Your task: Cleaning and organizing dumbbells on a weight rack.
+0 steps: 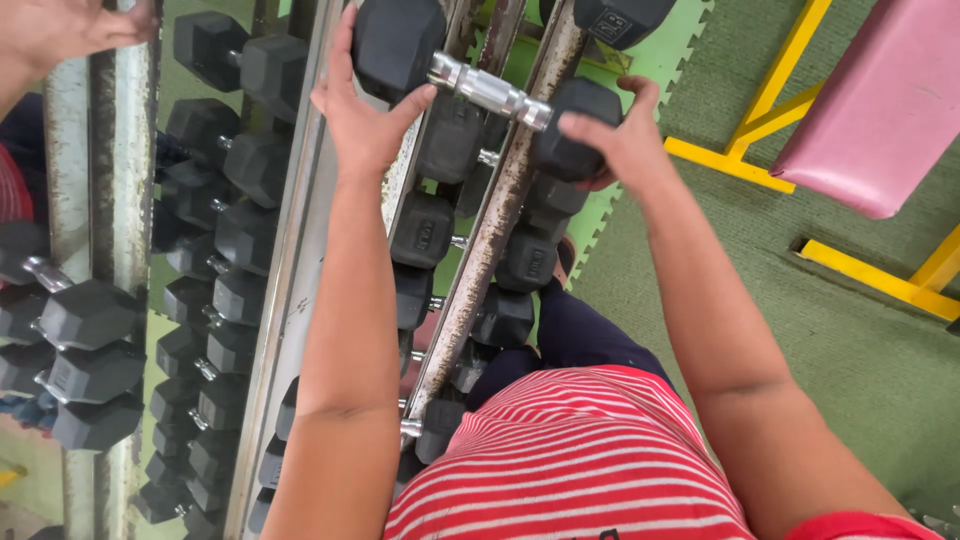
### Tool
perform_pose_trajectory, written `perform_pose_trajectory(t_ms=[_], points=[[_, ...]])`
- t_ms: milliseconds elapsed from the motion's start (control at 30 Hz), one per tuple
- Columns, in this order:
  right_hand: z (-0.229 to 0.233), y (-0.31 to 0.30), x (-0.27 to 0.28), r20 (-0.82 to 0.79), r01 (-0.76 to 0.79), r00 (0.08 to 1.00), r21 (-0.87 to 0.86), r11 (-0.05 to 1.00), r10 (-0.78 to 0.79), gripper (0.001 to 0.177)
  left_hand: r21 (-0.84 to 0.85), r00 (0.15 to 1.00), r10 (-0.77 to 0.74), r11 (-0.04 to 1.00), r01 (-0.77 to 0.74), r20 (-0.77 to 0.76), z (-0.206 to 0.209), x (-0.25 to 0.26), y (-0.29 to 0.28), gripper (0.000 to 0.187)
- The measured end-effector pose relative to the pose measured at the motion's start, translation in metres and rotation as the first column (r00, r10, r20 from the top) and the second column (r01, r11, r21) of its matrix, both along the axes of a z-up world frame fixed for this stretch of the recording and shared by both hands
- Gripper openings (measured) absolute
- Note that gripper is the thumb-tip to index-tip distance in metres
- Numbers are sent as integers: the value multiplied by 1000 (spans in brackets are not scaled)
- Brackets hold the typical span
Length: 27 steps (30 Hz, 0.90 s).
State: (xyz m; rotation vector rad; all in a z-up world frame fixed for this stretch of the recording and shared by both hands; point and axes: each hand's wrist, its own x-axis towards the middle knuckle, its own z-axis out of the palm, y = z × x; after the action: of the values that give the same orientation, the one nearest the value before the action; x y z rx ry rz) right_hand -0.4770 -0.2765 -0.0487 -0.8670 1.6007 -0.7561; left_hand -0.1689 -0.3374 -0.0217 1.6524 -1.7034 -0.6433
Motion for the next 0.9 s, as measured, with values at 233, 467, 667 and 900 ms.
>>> perform_pose_trajectory(t_ms=[233,467,667,900], points=[[-15,-4,1,180,241,945,177,954,-272,86,-113,943,-82,992,48,-322,-24,-8,-21,93],[-25,45,20,-302,-48,938,-596,801,-169,84,-178,994,86,979,-97,-72,-18,-30,-48,99],[-43,32,16,-455,-160,859,-674,721,-235,100,-105,951,272,960,-258,147,-11,-53,-73,94],[-42,4,-3,-178,104,961,-476,874,-211,91,-66,962,75,996,-60,264,17,-45,-76,87]])
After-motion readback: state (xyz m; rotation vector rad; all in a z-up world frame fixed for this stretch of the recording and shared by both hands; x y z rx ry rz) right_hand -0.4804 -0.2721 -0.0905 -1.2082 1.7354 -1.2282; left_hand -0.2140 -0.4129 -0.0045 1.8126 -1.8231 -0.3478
